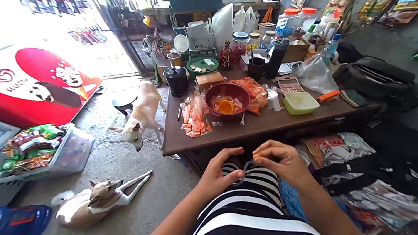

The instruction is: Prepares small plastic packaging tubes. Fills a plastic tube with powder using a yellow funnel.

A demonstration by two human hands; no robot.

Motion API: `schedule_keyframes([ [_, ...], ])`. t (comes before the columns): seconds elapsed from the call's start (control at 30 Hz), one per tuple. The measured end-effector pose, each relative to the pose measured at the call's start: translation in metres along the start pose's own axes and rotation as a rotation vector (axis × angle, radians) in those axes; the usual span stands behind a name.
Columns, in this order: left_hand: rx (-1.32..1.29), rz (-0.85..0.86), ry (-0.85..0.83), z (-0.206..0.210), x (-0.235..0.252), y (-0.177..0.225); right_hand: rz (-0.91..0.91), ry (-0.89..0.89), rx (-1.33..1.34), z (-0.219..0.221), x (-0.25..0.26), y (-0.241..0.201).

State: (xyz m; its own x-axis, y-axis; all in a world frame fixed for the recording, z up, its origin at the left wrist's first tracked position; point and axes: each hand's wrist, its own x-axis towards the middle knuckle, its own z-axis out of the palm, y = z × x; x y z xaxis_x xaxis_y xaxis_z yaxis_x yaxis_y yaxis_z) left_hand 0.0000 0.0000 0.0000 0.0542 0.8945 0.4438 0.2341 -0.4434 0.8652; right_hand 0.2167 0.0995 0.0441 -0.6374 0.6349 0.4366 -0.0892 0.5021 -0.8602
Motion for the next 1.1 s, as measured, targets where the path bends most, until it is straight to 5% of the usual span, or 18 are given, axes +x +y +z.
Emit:
schedule_keyframes([
  [0.33, -0.263, -0.067, 0.194, 0.022, 0.015, -0.025, 0.108, 0.2, -0.053, 0.003, 0.001, 0.022],
  [0.43, -0.217, -0.051, 0.219, 0.019, 0.013, -0.031, 0.15, 0.117, -0.078, 0.003, 0.007, 0.024],
  [0.57, -0.123, 0.018, 0.214, 0.018, 0.013, -0.042, 0.188, -0.071, -0.021, 0.01, 0.014, 0.027],
  [0.9, -0.12, 0.018, 0.216, 0.009, 0.008, -0.061, 0.128, 0.078, 0.038, 0.036, 0.019, 0.042],
  [1.1, 0.03, 0.159, 0.036, -0.029, 0.052, -0.065, 0.037, 0.001, -0.096, 0.022, 0.048, 0.037],
])
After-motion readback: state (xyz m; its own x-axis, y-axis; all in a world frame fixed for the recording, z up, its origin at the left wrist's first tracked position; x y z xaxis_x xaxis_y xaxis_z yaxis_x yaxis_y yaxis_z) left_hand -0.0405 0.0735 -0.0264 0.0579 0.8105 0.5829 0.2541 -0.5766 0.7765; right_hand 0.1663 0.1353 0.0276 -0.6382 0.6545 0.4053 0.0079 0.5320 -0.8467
